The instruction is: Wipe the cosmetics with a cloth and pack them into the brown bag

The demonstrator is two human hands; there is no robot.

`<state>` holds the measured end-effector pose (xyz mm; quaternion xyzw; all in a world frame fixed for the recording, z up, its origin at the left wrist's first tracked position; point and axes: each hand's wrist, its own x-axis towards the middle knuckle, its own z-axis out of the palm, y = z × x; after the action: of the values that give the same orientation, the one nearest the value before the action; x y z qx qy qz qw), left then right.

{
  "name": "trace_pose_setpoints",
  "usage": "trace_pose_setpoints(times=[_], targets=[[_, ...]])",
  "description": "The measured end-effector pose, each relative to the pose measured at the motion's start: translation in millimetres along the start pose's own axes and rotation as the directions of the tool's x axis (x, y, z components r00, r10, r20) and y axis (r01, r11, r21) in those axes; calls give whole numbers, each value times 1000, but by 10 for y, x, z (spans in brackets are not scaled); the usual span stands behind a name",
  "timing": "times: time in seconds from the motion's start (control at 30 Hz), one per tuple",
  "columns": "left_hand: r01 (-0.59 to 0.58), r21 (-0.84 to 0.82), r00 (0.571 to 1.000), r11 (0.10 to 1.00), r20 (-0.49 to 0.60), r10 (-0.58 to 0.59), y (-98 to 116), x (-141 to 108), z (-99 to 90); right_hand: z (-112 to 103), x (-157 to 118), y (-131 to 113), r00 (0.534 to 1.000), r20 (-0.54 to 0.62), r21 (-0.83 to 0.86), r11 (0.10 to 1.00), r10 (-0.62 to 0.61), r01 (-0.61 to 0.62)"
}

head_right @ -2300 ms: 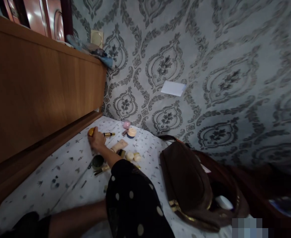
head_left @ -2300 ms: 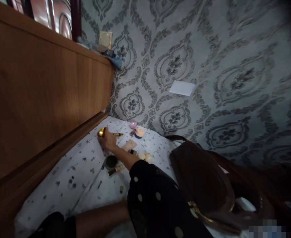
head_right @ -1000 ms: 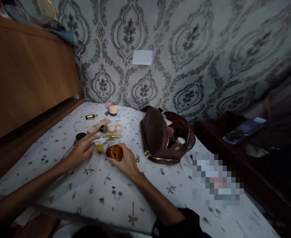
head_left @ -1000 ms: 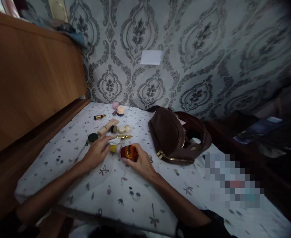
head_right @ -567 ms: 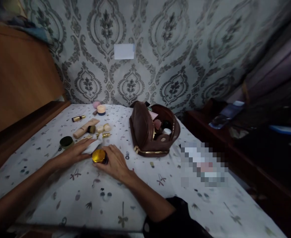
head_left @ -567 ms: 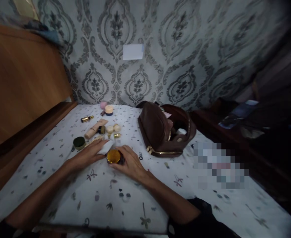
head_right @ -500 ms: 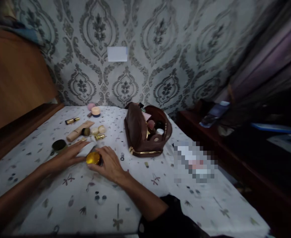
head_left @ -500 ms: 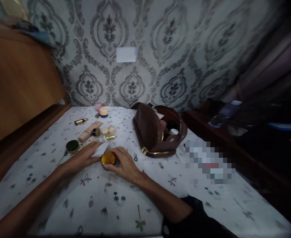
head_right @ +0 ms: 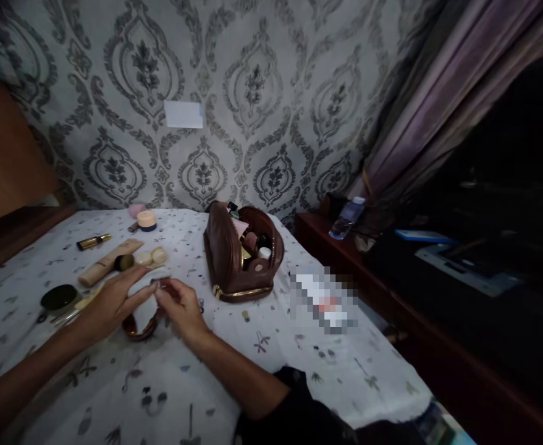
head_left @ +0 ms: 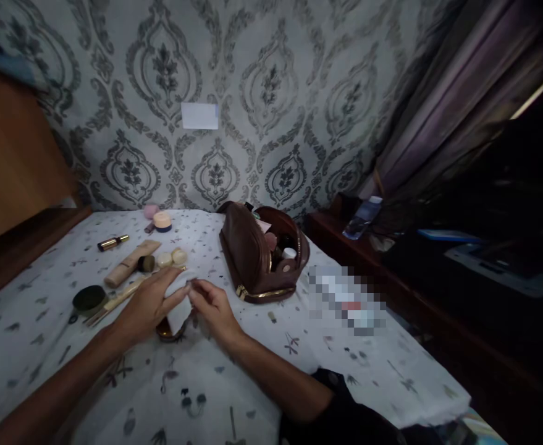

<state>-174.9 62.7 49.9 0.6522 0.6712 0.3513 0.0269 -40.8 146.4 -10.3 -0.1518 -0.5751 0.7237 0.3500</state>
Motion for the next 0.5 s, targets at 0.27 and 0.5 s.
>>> trace_pose_setpoints(times=[0.27, 0.5], targets=[[43, -180, 990, 983, -127, -66, 94, -48, 94, 47, -43, -66, 985, -106, 203, 973, 137, -114], [150, -315, 969, 937, -140, -203, 118, -107, 52, 33, -73, -142, 999, -31, 36, 999, 35, -34]])
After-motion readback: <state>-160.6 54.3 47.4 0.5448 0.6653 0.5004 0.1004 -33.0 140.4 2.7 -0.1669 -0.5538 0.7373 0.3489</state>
